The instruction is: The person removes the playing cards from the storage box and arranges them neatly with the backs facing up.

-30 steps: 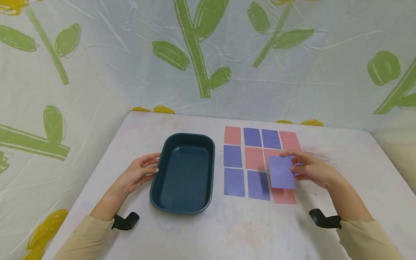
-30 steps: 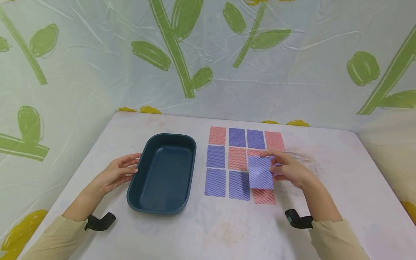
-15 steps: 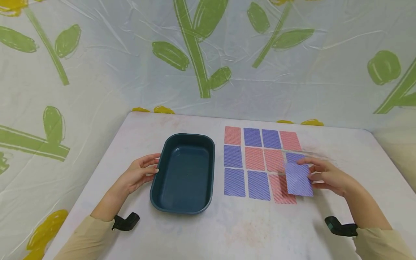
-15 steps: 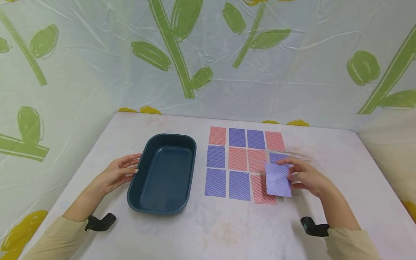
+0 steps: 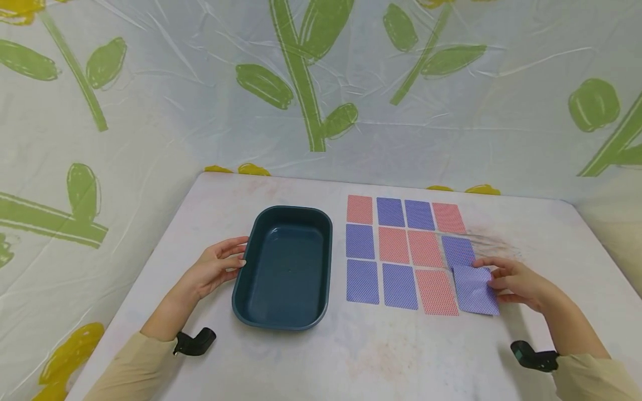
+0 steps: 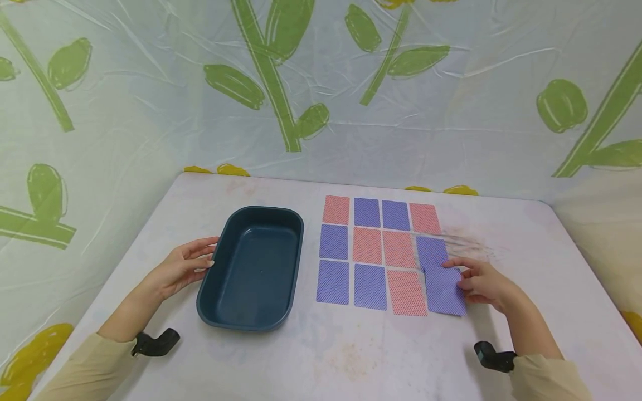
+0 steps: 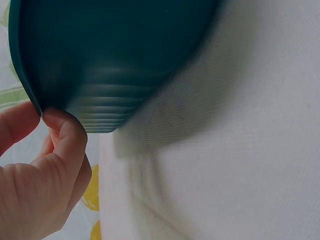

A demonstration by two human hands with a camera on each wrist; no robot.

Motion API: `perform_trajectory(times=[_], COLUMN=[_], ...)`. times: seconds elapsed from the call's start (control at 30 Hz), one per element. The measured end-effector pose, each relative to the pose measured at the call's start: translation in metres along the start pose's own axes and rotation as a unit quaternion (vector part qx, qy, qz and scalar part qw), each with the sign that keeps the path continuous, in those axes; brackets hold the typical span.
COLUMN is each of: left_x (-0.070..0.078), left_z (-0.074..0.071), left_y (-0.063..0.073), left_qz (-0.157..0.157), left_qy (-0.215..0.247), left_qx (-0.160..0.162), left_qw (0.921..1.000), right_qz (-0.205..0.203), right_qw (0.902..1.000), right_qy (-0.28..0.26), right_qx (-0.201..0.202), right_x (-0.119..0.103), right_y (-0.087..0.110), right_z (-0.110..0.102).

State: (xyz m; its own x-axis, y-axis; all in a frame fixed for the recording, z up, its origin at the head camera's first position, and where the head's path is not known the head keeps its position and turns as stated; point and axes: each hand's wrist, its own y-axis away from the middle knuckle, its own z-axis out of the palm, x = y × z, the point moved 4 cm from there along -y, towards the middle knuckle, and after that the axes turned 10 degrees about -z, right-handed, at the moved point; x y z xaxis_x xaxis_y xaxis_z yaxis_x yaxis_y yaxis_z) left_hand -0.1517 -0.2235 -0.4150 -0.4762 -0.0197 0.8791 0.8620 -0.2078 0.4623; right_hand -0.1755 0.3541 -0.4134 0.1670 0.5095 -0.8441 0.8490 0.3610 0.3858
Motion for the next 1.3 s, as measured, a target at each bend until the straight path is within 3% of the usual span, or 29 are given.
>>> perform_trajectory(times=[0.33,0.53,0.8,0.97,1.3], left_x=[0.0,0.001,0.002,0.002,0.0], left_z=[0.0,0.001,0.002,0.001,-0.001], left_y=[0.001,0.001,0.001,0.001,0.002], left_qz=[0.0,0.002,0.001,0.001,0.006], left_qy=[-0.002,0.002,-0.002,-0.004,-0.007], left_qx=[0.004,0.0,0.004,0.005,0.0], left_qw=[1.0,1.0,1.0,1.0,1.0], right_qz=[-0.016,-0.024,-0.016,-0.011,-0.009], right_qw=[0.9927,0.9773,0.9502,0.9419,0.9395], right_qy=[0.118,0.204,0.305,0.331,0.341], right_qx=[0.02,0.052,0.064,0.057,0.032], right_x=[-0.003,-0.012,-0.023,-0.024,-0.023], right_y=[-0.002,-0.002,-0.005,-0.004,-0.005], right_z=[0.013,0.02,0.025,0.028,0.031])
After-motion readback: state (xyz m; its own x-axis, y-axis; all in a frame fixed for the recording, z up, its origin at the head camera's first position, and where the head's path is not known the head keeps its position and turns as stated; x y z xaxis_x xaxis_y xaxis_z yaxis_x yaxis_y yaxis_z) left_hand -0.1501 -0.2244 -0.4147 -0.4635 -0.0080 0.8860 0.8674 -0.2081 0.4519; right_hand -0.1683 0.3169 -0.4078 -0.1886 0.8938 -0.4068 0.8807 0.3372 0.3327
